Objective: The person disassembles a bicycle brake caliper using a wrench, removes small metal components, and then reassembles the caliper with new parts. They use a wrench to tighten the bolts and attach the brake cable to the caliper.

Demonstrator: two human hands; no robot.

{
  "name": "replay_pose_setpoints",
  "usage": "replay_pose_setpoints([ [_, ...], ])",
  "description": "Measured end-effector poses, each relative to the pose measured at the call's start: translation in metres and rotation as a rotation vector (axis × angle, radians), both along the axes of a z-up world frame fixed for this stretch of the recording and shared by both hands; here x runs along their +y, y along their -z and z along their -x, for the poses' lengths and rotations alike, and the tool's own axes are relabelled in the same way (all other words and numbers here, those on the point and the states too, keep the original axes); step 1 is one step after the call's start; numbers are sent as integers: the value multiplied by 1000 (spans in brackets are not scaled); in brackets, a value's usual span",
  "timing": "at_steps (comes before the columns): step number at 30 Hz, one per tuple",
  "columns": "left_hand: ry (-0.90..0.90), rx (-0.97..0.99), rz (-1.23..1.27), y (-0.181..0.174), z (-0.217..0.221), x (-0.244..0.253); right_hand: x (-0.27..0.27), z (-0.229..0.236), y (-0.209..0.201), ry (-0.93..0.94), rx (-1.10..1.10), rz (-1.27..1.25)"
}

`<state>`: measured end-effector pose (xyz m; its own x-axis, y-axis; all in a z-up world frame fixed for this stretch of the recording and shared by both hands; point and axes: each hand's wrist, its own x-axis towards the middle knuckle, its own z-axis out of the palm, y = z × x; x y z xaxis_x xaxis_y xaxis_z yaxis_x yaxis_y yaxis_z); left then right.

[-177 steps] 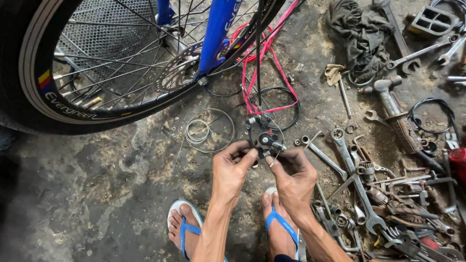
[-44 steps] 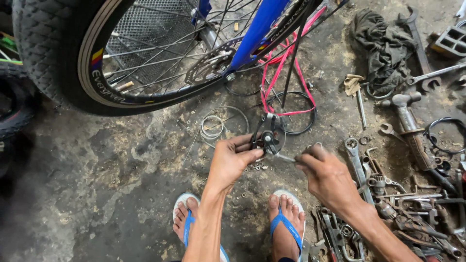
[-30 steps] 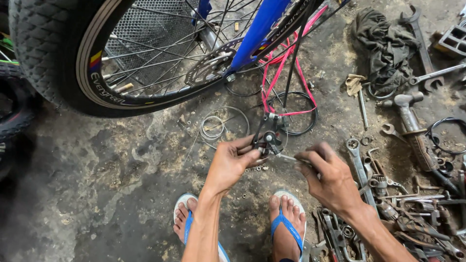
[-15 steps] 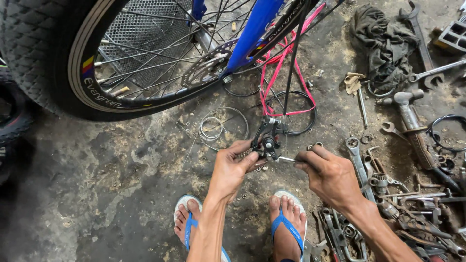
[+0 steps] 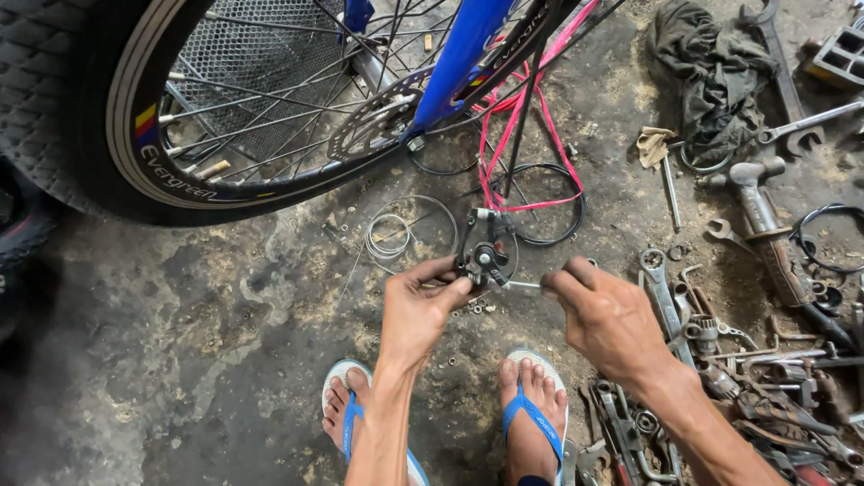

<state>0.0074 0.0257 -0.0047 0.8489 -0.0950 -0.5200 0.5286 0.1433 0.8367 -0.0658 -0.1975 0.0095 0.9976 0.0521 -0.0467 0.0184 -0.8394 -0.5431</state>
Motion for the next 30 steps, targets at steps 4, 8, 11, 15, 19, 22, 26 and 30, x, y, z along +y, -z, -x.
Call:
replay_pose_setpoints([
  [4,16,-2,33,15,-1,4,3,0,-1,1,-2,-143],
  [8,56,-26,15,18,-1,8,4,8,15,17,-90,-80],
  [11,63,-25,20,16,0,6,3,7,17,18,-126,49],
  [15,55,-13,27,27,4,6,6,2,11,11,-106,-11],
  [19,27,3,66,24,3,2,7,2,12,-13,-113,-78],
  [22,43,14,71,25,4,2,7,4,18,40,-150,-54],
  [26,63,6,31,15,-2,4,9,-1,13,11,-115,-53],
  [30,81,7,39,24,-1,5,10,-9,0,6,-100,-214],
])
